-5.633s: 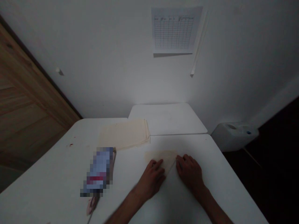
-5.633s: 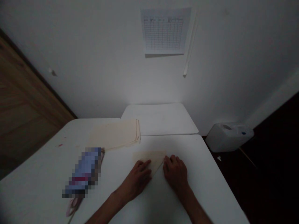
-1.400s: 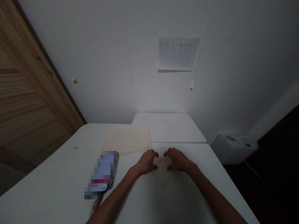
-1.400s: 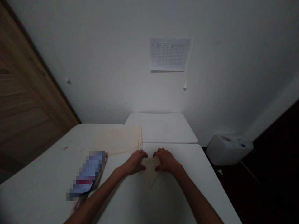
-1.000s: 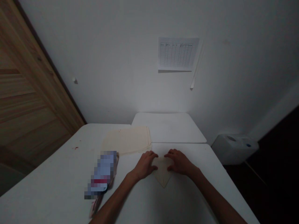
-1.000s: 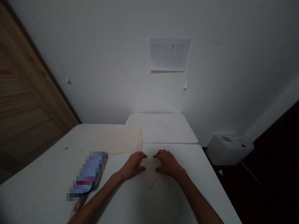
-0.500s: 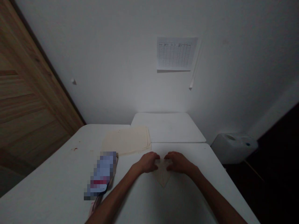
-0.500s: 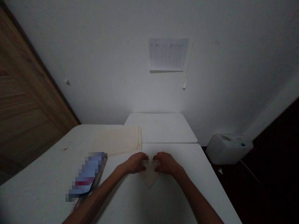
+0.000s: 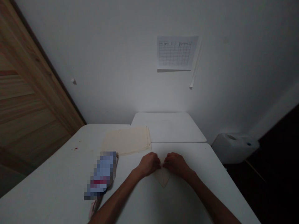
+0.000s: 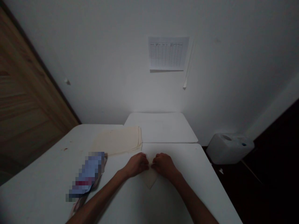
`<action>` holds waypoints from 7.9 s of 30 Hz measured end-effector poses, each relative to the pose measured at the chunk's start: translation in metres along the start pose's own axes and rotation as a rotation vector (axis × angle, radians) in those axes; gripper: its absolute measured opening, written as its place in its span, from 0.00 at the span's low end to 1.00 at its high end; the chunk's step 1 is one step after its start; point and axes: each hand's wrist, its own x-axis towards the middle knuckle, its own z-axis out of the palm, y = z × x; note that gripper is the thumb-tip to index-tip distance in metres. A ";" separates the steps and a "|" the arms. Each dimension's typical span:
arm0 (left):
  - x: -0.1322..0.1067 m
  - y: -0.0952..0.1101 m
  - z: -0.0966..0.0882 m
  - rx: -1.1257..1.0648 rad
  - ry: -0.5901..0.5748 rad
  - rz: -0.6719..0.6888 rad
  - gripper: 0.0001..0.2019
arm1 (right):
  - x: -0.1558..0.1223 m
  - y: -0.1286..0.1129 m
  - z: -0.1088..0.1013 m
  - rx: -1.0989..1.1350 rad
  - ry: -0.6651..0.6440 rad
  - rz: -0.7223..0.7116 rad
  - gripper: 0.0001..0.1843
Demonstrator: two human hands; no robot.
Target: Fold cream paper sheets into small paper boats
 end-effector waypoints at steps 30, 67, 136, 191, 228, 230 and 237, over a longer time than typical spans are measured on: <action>-0.023 -0.003 0.014 0.262 0.121 0.264 0.08 | -0.030 0.008 0.029 -0.242 0.201 -0.216 0.13; -0.041 0.021 0.047 0.314 0.159 0.233 0.16 | -0.044 -0.007 0.021 -0.159 0.121 -0.143 0.25; -0.046 0.019 0.050 0.299 0.192 0.193 0.18 | -0.039 -0.011 0.034 0.056 0.250 -0.015 0.19; -0.069 0.035 0.040 0.209 0.153 0.168 0.25 | -0.040 -0.025 0.038 -0.100 0.202 0.043 0.26; -0.099 0.014 0.052 0.260 0.521 -0.116 0.18 | -0.079 0.009 0.046 -0.137 0.477 0.291 0.17; -0.092 0.011 0.041 0.208 0.553 -0.104 0.15 | -0.075 0.014 0.043 -0.102 0.521 0.266 0.18; -0.046 -0.005 -0.004 0.013 0.369 0.037 0.09 | -0.043 0.019 0.012 -0.013 0.385 0.089 0.12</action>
